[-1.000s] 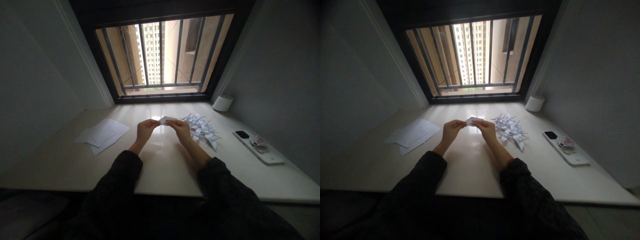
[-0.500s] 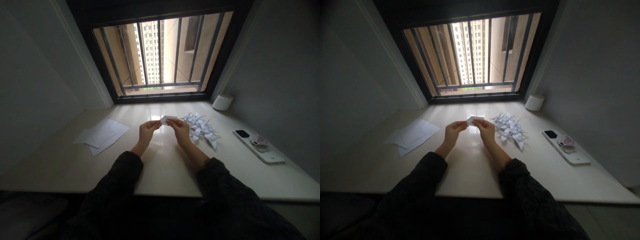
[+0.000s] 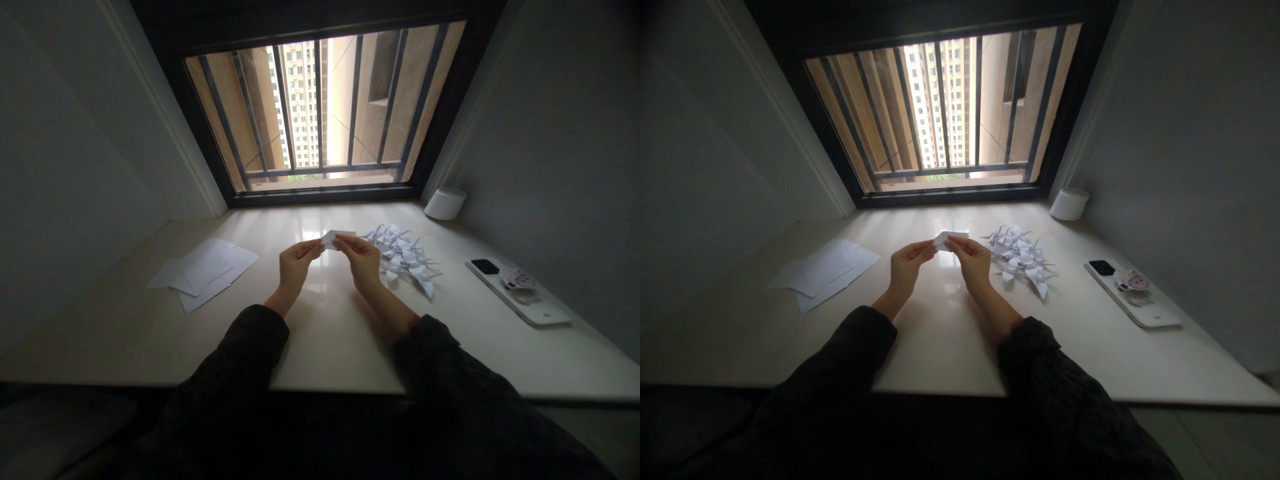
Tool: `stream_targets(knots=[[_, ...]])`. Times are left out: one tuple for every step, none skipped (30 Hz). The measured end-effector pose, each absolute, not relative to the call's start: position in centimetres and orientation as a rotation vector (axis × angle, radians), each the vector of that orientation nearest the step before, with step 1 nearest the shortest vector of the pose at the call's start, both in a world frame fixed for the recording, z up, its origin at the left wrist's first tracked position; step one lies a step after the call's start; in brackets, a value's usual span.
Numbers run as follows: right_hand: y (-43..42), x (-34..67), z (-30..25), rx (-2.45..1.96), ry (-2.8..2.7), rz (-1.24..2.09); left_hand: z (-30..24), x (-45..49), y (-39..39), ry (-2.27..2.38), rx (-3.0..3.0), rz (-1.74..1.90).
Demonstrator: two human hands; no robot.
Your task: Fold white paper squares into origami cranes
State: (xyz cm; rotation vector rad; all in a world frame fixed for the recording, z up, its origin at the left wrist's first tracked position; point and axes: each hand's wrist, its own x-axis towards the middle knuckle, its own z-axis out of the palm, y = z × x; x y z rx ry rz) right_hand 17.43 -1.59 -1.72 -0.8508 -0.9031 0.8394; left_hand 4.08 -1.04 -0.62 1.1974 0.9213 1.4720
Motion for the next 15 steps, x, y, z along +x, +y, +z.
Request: stream_targets(knots=[[-1.62, 17.43, -1.65, -0.849, -0.895, 0.840, -0.59, 4.12, -1.10, 0.920, 1.189, 1.474], [-1.62, 17.45, -1.60, -0.853, -0.891, 0.837, -0.56, 4.16, -1.15, 0.918, 1.182, 1.476], [-1.62, 17.47, -1.57, -0.862, -0.890, 0.833, -0.54, 4.20, -1.19, 0.916, 1.177, 1.478], [-1.61, 17.49, -1.54, -0.873, -0.891, 0.829, -0.54, 4.23, -1.22, 0.916, 1.173, 1.480], [-1.61, 17.51, -1.52, -0.882, -0.892, 0.828, -0.54, 4.26, -1.24, 0.918, 1.168, 1.481], [-1.61, 17.53, -1.49, -0.887, -0.891, 0.832, -0.55, 4.28, -1.26, 0.921, 1.162, 1.481], [-1.62, 17.54, -1.46, -0.885, -0.888, 0.840, -0.56, 4.30, -1.28, 0.924, 1.156, 1.478], [-1.64, 17.54, -1.41, -0.878, -0.881, 0.849, -0.57, 4.32, -1.29, 0.926, 1.148, 1.475], [-1.67, 17.53, -1.36, -0.869, -0.871, 0.859, -0.58, 4.34, -1.31, 0.925, 1.139, 1.471], [-1.69, 17.51, -1.32, -0.859, -0.862, 0.866, -0.59, 4.37, -1.32, 0.923, 1.132, 1.465], [-1.72, 17.49, -1.28, -0.852, -0.854, 0.872, -0.59, 4.39, -1.33, 0.921, 1.125, 1.461], [-1.73, 17.46, -1.24, -0.848, -0.848, 0.875, -0.59, 4.41, -1.34, 0.918, 1.118, 1.457], [-1.74, 17.43, -1.23, -0.851, -0.844, 0.876, -0.59, 4.43, -1.34, 0.913, 1.113, 1.455], [-1.73, 17.40, -1.22, -0.858, -0.843, 0.875, -0.60, 4.45, -1.35, 0.908, 1.107, 1.456], [-1.71, 17.38, -1.23, -0.868, -0.842, 0.872, -0.61, 4.47, -1.35, 0.903, 1.103, 1.459]])
